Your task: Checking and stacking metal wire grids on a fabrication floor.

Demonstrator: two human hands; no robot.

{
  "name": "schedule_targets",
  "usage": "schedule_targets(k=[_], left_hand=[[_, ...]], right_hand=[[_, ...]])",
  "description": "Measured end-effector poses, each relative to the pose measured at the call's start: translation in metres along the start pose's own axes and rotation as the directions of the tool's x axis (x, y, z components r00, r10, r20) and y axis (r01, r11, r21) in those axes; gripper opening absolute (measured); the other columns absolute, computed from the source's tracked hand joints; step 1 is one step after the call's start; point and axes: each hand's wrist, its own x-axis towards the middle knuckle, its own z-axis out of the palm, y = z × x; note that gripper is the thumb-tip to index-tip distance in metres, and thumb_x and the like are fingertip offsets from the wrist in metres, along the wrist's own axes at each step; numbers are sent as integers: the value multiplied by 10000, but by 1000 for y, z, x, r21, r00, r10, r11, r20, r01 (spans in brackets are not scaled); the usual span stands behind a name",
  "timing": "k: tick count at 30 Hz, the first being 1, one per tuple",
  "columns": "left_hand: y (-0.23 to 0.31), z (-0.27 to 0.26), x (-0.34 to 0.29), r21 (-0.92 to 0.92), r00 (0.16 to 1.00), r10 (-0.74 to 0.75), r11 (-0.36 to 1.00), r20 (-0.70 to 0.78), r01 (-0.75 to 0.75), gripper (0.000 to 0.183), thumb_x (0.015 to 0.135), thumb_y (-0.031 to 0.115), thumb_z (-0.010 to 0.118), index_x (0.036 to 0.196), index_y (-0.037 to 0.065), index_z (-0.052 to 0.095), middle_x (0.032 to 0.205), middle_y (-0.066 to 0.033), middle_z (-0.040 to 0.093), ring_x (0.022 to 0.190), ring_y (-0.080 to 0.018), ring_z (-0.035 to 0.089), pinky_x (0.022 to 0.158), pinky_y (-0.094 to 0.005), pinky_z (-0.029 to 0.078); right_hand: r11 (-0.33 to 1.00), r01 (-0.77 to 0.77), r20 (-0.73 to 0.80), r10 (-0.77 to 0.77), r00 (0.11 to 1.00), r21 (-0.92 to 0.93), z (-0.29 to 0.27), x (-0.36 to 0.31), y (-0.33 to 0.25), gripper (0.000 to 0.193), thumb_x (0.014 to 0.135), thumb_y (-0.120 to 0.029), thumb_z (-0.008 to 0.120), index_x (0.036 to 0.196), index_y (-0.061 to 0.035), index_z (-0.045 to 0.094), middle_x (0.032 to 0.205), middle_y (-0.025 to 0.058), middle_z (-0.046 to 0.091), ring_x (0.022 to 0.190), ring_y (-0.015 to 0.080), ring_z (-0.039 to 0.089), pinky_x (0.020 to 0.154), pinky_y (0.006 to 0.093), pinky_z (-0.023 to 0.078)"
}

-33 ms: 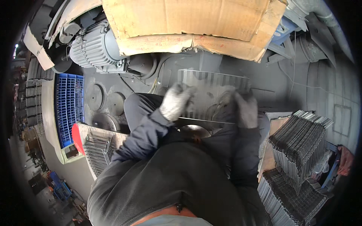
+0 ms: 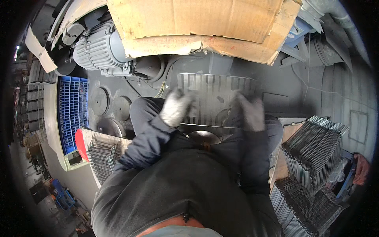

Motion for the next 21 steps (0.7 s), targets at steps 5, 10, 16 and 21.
schedule_targets(k=[5,10,16,21], left_hand=[[39,-63,-11,-95,992,-129,987,-14,127,248,1023,195,711,1130,-15,632,819,-65,687,591,-149,659,479,-270,536],[19,3,21,-147,946,-198,959,258,241,354,1025,155,684,1291,-68,614,1010,-102,708,831,-194,716,605,-347,644],[40,24,9,-250,904,-194,920,382,303,225,1008,127,644,1181,-12,682,1004,-96,723,846,-202,720,712,-358,618],[49,-90,5,-241,954,-252,927,166,287,263,1022,71,605,1273,-5,601,939,-86,719,687,-197,714,647,-378,683]], right_hand=[[957,-291,135,289,948,-10,47,22,25,334,1011,-278,741,1139,28,778,1033,85,764,940,175,719,792,323,562],[953,-168,-41,184,982,252,-33,-6,-6,396,998,-80,653,1355,91,653,1260,182,739,1069,272,745,926,377,614],[961,-153,-56,170,984,232,-79,-2,6,451,1001,-74,634,1419,94,622,1292,177,737,1125,294,737,985,386,600],[975,-224,222,218,950,-2,46,26,3,431,989,-158,725,1363,50,669,1120,110,761,977,190,725,843,317,581]])
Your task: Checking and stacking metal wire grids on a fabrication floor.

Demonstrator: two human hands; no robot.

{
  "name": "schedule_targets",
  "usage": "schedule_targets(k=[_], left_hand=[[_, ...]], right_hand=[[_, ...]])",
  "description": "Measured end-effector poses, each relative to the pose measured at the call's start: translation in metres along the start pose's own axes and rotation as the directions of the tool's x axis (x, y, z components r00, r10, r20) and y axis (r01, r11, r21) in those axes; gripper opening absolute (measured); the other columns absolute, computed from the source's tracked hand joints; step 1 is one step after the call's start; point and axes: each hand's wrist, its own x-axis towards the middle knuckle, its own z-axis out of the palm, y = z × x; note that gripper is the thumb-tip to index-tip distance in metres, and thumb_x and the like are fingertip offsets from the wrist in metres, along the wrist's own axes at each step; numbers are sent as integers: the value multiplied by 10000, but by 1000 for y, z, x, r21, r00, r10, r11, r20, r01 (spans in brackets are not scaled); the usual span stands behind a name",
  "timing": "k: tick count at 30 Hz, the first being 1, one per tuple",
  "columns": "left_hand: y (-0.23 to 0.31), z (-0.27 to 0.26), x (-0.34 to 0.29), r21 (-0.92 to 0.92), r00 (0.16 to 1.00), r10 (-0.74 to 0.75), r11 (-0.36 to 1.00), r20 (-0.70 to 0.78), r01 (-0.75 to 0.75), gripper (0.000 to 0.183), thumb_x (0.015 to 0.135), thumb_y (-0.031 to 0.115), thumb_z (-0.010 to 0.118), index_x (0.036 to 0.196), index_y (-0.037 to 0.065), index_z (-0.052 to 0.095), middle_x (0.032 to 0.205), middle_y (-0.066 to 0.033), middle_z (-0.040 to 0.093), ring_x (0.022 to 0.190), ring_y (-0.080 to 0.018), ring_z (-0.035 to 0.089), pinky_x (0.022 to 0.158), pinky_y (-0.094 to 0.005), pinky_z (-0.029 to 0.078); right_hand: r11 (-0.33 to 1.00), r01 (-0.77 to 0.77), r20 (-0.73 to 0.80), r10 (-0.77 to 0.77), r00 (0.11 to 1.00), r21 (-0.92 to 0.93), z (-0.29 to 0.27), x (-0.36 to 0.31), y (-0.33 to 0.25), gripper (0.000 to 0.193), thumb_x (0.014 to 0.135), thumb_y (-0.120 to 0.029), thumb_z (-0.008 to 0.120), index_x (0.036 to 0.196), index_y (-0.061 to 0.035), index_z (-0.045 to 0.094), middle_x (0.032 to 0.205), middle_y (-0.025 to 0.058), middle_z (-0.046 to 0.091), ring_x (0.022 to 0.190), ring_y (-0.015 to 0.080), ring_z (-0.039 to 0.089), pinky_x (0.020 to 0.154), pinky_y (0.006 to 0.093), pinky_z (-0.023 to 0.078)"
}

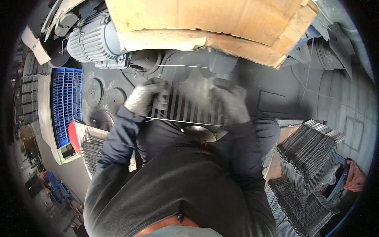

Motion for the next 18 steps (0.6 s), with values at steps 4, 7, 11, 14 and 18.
schedule_targets(k=[4,7,11,14,18], left_hand=[[0,10,9,68,998,-22,998,62,17,231,1047,75,582,1263,-1,614,921,-87,717,661,-201,711,658,-388,691],[-43,69,44,-102,967,-43,992,253,71,208,1058,186,629,1154,12,691,997,-143,737,819,-258,750,713,-416,663],[-26,118,34,251,929,7,962,371,-108,276,1035,174,658,1222,-25,695,1087,-166,744,865,-250,730,809,-317,602],[-47,51,45,-251,921,-160,933,356,259,291,1034,148,637,1263,-33,640,1032,-148,744,818,-249,738,748,-409,656],[-17,-38,-24,44,982,186,981,25,-187,259,1048,147,647,1235,-25,596,893,-101,722,653,-193,689,590,-339,623]], right_hand=[[999,-10,-32,9,999,-47,-26,0,12,450,975,-138,743,1365,68,656,1118,128,756,962,212,726,814,316,588],[973,139,-221,-97,970,184,-66,-49,-8,463,1009,-89,611,1439,82,596,1277,171,730,1108,291,732,978,366,590],[982,124,-300,-76,951,142,-115,-74,-3,456,1017,-97,633,1448,48,615,1288,130,720,1079,224,724,934,339,596],[988,66,-158,-43,987,141,-66,-42,-14,407,1027,-114,642,1405,38,641,1155,83,733,982,188,709,838,331,594],[1000,-13,5,13,1000,-6,31,1,11,351,1030,-218,706,1287,20,690,1054,73,721,896,180,683,841,338,570]])
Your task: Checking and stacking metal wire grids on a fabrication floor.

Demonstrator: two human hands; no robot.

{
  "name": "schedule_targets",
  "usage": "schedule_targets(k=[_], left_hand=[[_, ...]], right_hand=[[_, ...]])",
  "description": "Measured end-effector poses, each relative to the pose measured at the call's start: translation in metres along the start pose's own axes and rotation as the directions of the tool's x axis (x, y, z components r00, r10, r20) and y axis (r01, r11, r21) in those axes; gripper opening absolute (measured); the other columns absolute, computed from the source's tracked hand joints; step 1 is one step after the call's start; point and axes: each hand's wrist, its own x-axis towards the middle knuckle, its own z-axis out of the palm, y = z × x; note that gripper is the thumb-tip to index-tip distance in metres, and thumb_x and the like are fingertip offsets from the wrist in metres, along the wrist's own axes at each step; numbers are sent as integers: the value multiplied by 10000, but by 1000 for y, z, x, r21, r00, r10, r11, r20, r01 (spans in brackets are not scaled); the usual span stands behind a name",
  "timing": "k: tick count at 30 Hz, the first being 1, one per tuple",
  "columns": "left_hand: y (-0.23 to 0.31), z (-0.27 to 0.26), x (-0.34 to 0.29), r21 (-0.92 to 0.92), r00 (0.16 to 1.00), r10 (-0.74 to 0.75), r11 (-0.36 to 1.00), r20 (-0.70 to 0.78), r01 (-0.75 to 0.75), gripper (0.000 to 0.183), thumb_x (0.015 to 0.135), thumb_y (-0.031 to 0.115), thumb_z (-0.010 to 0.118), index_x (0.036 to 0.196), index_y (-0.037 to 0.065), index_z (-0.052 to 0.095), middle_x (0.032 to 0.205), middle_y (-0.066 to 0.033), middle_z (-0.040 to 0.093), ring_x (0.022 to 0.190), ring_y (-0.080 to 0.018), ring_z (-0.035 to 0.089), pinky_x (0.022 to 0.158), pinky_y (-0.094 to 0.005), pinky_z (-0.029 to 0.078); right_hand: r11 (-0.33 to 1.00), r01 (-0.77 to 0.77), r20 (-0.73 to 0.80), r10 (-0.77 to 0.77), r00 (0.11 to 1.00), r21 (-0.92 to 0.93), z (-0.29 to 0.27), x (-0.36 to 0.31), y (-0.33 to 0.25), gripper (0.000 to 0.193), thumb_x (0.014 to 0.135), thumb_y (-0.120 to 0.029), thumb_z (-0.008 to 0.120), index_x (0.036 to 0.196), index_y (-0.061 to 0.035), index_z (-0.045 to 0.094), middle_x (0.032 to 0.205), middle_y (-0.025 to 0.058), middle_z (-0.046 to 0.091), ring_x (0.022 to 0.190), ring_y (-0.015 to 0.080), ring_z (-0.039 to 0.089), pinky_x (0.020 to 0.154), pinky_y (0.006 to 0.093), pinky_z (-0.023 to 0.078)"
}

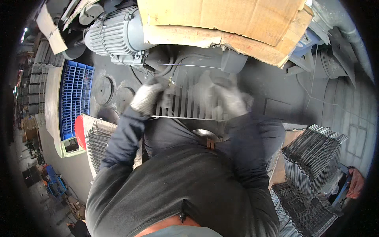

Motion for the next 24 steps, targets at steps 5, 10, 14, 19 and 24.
schedule_targets(k=[5,10,14,19,24], left_hand=[[66,23,-124,425,899,270,899,-344,-108,228,1038,155,744,1165,16,614,845,-49,683,612,-120,638,528,-251,514],[67,98,-166,847,741,646,280,182,-452,259,951,169,834,1087,-5,698,800,-93,685,685,-177,628,651,-318,502],[44,130,-157,831,271,887,-189,373,-524,643,840,166,935,1392,18,641,1357,-194,682,1172,-279,683,1045,-437,531],[-16,163,-131,444,824,394,874,-406,-199,1148,849,271,949,1690,23,209,1523,-257,567,1384,-347,578,1132,-446,512],[-33,196,-89,-259,856,355,847,-375,-465,1137,886,296,928,1702,31,182,1460,-184,590,1281,-315,627,981,-462,572]], right_hand=[[464,377,244,-321,915,-802,52,-75,-49,430,1016,-234,800,1342,4,652,1190,122,738,1022,206,712,845,350,590],[442,826,-129,-896,425,-350,51,-120,-58,499,895,-141,912,1320,-36,672,1237,135,756,1135,210,740,931,334,608],[611,638,229,-614,755,-468,24,-145,-53,474,934,-83,864,1343,-11,635,1154,143,756,1049,240,744,898,360,604],[551,765,-447,-622,643,333,5,-144,-16,273,1064,-117,731,1307,-41,633,1077,39,711,897,172,701,811,331,588],[756,579,-595,-322,736,306,-2,-144,39,346,1138,-268,639,1370,-14,599,1125,69,693,991,203,692,860,362,590]])
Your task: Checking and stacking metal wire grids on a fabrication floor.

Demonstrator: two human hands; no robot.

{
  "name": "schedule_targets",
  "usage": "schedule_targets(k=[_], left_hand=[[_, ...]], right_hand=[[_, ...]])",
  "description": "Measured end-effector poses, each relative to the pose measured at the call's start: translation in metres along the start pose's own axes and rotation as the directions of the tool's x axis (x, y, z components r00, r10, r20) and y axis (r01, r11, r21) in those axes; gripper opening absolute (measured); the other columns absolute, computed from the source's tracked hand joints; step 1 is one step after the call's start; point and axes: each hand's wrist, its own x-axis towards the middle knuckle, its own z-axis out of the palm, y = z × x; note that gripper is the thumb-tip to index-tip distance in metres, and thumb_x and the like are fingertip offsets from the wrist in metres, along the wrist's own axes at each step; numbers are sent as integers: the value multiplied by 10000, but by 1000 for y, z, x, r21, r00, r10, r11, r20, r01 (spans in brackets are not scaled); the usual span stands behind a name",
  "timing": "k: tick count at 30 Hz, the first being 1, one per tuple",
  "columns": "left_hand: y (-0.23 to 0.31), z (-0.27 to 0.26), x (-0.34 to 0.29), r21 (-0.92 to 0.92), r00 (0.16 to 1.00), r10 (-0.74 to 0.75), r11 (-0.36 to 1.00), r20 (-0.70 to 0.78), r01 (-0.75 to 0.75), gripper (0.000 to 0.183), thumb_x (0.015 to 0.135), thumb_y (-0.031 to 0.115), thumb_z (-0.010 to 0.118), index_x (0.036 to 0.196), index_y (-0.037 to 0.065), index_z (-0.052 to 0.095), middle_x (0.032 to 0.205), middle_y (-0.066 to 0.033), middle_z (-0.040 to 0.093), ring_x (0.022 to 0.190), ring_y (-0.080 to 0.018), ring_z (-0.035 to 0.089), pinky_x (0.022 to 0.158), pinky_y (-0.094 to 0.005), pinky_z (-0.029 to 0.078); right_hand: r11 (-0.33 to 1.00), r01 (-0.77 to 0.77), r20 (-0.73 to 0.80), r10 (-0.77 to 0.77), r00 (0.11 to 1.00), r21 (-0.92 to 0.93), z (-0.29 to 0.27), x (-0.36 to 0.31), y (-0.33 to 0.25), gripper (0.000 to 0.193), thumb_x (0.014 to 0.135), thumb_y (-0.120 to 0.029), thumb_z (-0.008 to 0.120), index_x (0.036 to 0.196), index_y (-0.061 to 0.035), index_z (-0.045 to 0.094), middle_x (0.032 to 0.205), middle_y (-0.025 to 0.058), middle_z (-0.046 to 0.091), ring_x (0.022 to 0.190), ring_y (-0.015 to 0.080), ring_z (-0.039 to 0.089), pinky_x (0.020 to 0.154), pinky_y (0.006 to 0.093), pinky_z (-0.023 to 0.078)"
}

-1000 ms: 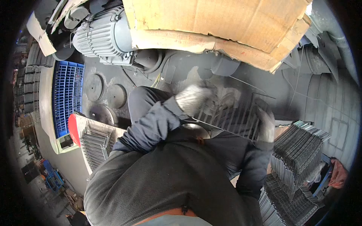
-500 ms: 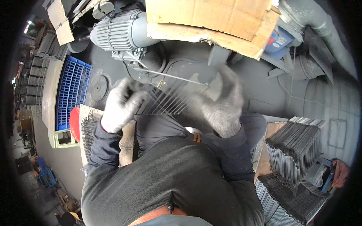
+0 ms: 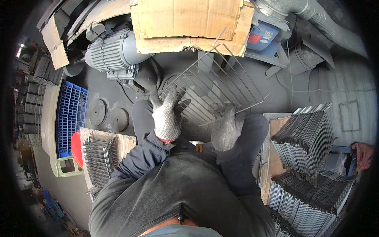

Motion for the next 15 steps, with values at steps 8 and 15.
schedule_targets(k=[8,15], left_hand=[[-56,-17,34,112,992,-53,993,113,41,328,1052,215,750,1293,18,645,934,-88,765,754,-178,728,650,-306,541],[-79,-26,75,438,971,-199,891,132,124,197,1032,171,770,1095,37,641,809,-39,690,603,-122,628,565,-284,516]], right_hand=[[962,-45,107,17,994,270,1,24,-3,342,1084,-68,666,1417,-96,591,1288,104,664,1124,285,693,988,495,601],[792,165,342,59,938,-588,-13,109,-35,408,986,-86,751,1361,28,639,1131,76,739,1019,209,705,921,371,578]])
